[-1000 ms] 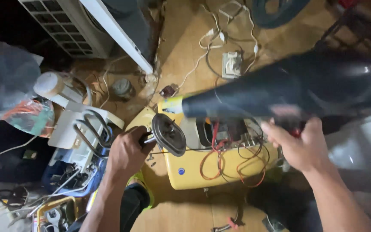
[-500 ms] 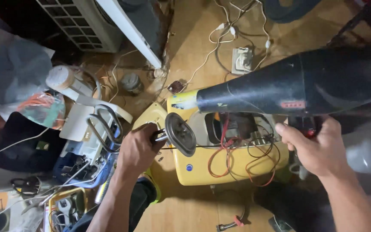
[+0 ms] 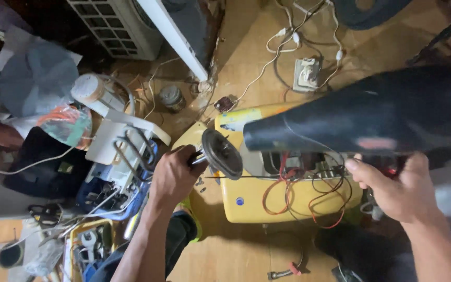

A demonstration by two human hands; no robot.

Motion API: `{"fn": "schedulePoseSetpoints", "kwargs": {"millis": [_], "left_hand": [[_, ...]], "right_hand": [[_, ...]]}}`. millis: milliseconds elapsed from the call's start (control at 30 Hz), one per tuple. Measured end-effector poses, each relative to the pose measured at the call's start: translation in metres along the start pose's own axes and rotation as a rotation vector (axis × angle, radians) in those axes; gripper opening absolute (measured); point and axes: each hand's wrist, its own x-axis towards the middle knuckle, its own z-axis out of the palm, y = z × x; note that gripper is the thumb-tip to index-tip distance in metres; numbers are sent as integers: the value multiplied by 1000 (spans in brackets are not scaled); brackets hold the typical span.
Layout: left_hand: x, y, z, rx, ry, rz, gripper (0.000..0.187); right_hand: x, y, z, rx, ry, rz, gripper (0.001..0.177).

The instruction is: Drying a heating element with a hair dryer and reassembling it into a water heater unit.

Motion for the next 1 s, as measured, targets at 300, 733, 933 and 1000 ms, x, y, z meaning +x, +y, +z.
{"fn": "schedulePoseSetpoints", "kwargs": {"millis": [300,733,933,1000], "left_hand": [[0,-2,7,28,-6,76,14],[-7,-3,4,84,-37,43,16],[-7,-1,2,68,-39,18,16],[-6,2,-1,70,-48,-5,15]], "right_hand": [[11,-7,6,-117,-116,-89,6],[6,-16,-2,-252,-37,53,11],[6,-18,13,-8,-8,81,9],[2,-11,6,42,-43,41,6]]}}
